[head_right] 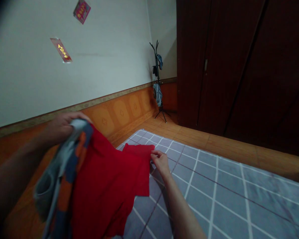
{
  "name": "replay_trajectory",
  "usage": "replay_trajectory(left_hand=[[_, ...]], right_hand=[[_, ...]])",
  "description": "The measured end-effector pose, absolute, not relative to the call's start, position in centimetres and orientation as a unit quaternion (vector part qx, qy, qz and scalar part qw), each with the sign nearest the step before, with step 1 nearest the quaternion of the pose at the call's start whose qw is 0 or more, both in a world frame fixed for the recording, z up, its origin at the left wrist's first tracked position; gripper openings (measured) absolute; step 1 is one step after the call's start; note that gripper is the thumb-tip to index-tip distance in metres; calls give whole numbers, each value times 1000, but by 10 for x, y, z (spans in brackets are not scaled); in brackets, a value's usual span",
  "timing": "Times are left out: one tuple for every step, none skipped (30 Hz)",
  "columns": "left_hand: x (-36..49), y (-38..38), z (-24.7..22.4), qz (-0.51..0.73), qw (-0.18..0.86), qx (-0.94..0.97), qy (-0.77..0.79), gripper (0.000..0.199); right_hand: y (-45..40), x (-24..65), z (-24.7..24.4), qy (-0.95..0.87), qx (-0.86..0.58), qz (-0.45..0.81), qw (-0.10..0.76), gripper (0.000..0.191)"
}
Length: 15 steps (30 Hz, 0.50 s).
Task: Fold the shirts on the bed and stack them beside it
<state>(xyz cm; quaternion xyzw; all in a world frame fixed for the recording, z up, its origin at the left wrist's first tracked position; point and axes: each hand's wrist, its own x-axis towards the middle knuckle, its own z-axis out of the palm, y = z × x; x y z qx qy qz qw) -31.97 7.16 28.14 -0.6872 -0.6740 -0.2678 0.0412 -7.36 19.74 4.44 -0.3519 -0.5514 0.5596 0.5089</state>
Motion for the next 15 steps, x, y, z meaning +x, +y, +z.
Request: replay_trajectory(left_hand=[[-316,81,272,-209,0,-721,-661,24],[-311,93,258,-144,-44,-750,-644,24],[-305,107,241,-85,-80,-770,-627,22],[-299,121,221,-41,-99,-778,-619,20],[-294,135,200,-28,-101,-777,-621,17],[-290,149,180,-21,-98,-774,-625,16],[-287,162,162,-19,-89,-770,-632,15],[-286,173,147,-19,-80,-764,-640,15],[-286,184,135,-20,-71,-757,-649,16],[-286,194,125,-21,-62,-749,-659,15],[-287,203,117,-22,-55,-742,-668,15],[-288,211,111,-22,-48,-734,-677,16],[-288,219,105,-20,-43,-728,-684,18],[-288,225,100,-17,-41,-724,-688,22],[-288,231,94,-14,-41,-723,-690,25]], right_hand=[[202,-71,34,-540,-372,553,514,34],[206,-69,25,-531,-388,548,518,33],[209,-67,18,-525,-399,543,520,33],[210,-66,13,-522,-407,539,521,33],[211,-65,9,-522,-412,535,520,33],[211,-65,7,-525,-416,530,520,32],[211,-66,5,-530,-419,524,519,30],[211,-67,4,-535,-422,517,518,29],[210,-68,4,-541,-424,511,517,28],[210,-69,4,-546,-425,506,515,28],[210,-70,3,-550,-426,502,514,28],[209,-70,3,-554,-427,498,512,28],[209,-70,3,-558,-428,494,511,29],[209,-70,3,-562,-429,489,510,28],[208,-70,4,-565,-430,485,510,28]])
